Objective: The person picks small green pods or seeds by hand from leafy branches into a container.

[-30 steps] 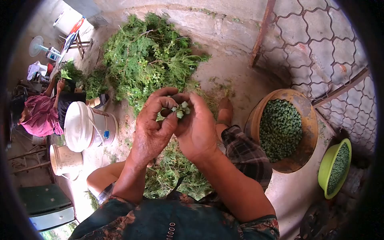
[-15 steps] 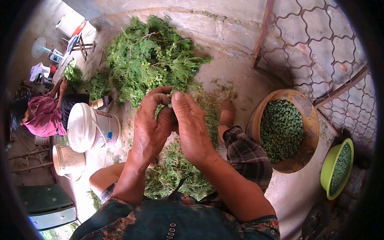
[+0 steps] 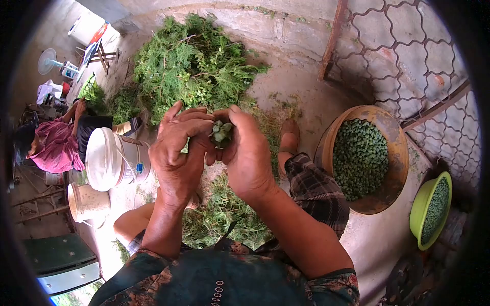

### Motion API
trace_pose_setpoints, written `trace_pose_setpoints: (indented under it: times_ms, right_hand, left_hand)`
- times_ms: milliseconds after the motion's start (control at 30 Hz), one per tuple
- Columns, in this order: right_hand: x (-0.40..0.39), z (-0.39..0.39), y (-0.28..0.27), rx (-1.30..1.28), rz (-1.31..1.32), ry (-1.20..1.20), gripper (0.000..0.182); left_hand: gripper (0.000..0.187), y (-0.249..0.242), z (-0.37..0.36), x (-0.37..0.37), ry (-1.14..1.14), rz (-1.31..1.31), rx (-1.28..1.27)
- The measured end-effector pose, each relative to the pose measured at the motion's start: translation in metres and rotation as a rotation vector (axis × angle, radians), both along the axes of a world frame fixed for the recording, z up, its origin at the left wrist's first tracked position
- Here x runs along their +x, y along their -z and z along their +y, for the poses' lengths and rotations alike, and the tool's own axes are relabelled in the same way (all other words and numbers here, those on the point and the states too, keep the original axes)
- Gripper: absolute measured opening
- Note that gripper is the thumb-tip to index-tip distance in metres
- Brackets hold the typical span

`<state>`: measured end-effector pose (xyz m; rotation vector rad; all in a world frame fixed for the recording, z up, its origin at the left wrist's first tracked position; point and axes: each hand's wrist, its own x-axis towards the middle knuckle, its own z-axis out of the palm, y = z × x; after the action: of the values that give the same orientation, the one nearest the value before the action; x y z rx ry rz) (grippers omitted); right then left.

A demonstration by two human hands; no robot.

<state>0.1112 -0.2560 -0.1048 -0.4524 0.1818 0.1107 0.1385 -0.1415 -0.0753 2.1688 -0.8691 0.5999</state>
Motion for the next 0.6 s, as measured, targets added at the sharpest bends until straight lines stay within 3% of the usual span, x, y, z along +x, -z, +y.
trace_pose_setpoints:
  times_ms: [233, 333, 500, 600]
  right_hand:
    - [0.000, 0.007, -0.008, -0.054, 0.071, 0.005, 0.041]
    - [-0.001, 0.002, -0.001, -0.152, -0.077, -0.047, 0.036]
    - [-0.005, -0.001, -0.015, -0.558, -0.163, -0.047, 0.033]
    - [-0.004, 0.002, -0.011, -0.493, -0.042, -0.093, 0.029]
  left_hand:
    - [0.019, 0.006, -0.002, 0.000, -0.068, -0.037, -0.055]
    - [0.020, 0.007, -0.006, 0.001, -0.108, -0.039, -0.102]
    - [0.022, 0.006, -0.005, 0.002, -0.125, 0.028, -0.155]
    - [0.021, 0.009, 0.000, 0.002, -0.147, 0.052, -0.095]
